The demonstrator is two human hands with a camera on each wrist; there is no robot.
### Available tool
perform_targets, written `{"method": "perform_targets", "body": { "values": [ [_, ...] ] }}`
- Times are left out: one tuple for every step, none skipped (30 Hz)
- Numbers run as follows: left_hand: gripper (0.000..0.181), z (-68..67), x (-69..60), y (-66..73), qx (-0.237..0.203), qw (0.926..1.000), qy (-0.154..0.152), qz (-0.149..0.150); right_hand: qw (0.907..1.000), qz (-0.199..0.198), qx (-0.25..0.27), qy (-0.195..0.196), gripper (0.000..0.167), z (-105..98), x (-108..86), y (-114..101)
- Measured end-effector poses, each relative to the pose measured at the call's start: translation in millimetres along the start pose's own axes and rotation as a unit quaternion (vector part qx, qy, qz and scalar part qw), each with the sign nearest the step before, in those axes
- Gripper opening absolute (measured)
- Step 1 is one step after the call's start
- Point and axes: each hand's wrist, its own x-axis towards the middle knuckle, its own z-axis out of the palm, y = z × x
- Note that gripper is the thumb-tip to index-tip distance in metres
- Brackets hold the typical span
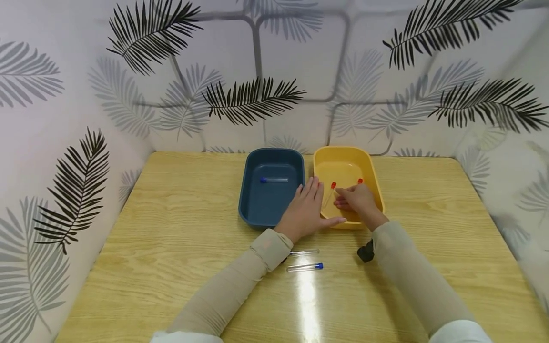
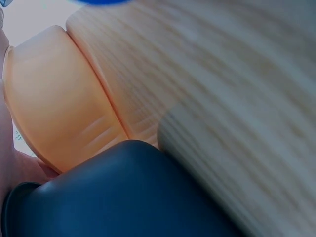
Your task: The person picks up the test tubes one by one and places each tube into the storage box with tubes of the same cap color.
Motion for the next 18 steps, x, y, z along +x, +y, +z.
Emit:
{"method": "perform_targets", "body": {
  "values": [
    [0.114, -0.2, 0.1, -0.1, -0.001, 1.0000, -0.001, -0.001, 1.0000, 0.001, -0.003, 0.001, 0.038, 0.2, 0.2, -0.1],
    [0.114, -0.2, 0.3, -0.4, -0.001, 1.0000, 0.000, -0.001, 1.0000, 0.000, -0.005, 0.001, 0.039, 0.4, 0.3, -0.3],
    [0.113, -0.1, 0.5, -0.5, -0.001, 1.0000, 0.002, 0.000, 1.0000, 0.000, -0.007, 0.002, 0.039, 0.6, 0.5, -0.3],
    [0.113, -0.2, 1.2, -0.4, -0.001, 1.0000, 0.001, 0.000, 1.0000, 0.000, -0.008, 0.002, 0.039, 0.3, 0.6, -0.5],
    [0.113, -0.2, 1.8, -0.3, -0.001, 1.0000, 0.001, 0.000, 1.0000, -0.001, -0.009, 0.001, 0.039, -0.2, 0.7, -0.6],
    [0.113, 0.0, 2.4, -0.3, -0.001, 1.0000, 0.002, 0.000, 1.0000, -0.002, -0.009, 0.001, 0.039, -0.5, 1.0, -0.6],
    [0.113, 0.2, 2.8, -0.4, -0.001, 1.0000, 0.003, 0.001, 0.9999, -0.005, -0.011, 0.002, 0.038, -0.6, 1.6, -0.6],
    [0.113, 0.3, 3.1, -0.5, 0.000, 1.0000, 0.004, 0.001, 0.9999, -0.007, -0.011, 0.003, 0.038, -0.6, 1.9, -0.5],
    [0.114, 0.4, 3.2, -0.6, 0.002, 1.0000, 0.004, 0.002, 0.9999, -0.009, -0.014, 0.004, 0.037, -0.6, 2.1, -0.5],
    [0.114, 0.6, 3.3, -0.9, 0.004, 1.0000, 0.005, 0.003, 0.9998, -0.013, -0.016, 0.005, 0.037, -0.4, 2.2, -0.5],
    [0.114, 0.7, 3.1, -1.2, 0.006, 1.0000, 0.006, 0.004, 0.9997, -0.017, -0.017, 0.005, 0.037, -0.4, 2.4, -0.4],
    [0.114, 1.1, 3.0, -1.3, 0.009, 0.9999, 0.007, 0.005, 0.9996, -0.018, -0.018, 0.007, 0.037, 0.0, 2.4, -0.5],
    [0.114, 1.5, 2.9, -1.6, 0.013, 0.9999, 0.009, 0.006, 0.9995, -0.020, -0.020, 0.009, 0.037, 0.3, 2.4, -0.7],
    [0.114, 1.9, 2.8, -1.8, 0.015, 0.9998, 0.010, 0.006, 0.9995, -0.022, -0.020, 0.010, 0.037, 0.7, 2.7, -0.6],
    [0.115, 2.4, 2.7, -1.9, 0.018, 0.9998, 0.011, 0.007, 0.9994, -0.024, -0.020, 0.011, 0.037, 1.0, 2.7, -0.7],
    [0.115, 2.9, 2.7, -2.1, 0.020, 0.9997, 0.012, 0.007, 0.9994, -0.027, -0.018, 0.012, 0.037, 1.1, 2.7, -0.7],
    [0.115, 3.0, 2.7, -2.1, 0.019, 0.9997, 0.012, 0.007, 0.9994, -0.029, -0.015, 0.013, 0.037, 1.3, 2.9, -0.6],
    [0.114, 3.1, 2.6, -2.2, 0.019, 0.9997, 0.013, 0.008, 0.9992, -0.033, -0.012, 0.016, 0.037, 1.5, 2.7, -0.7]
  ]
}}
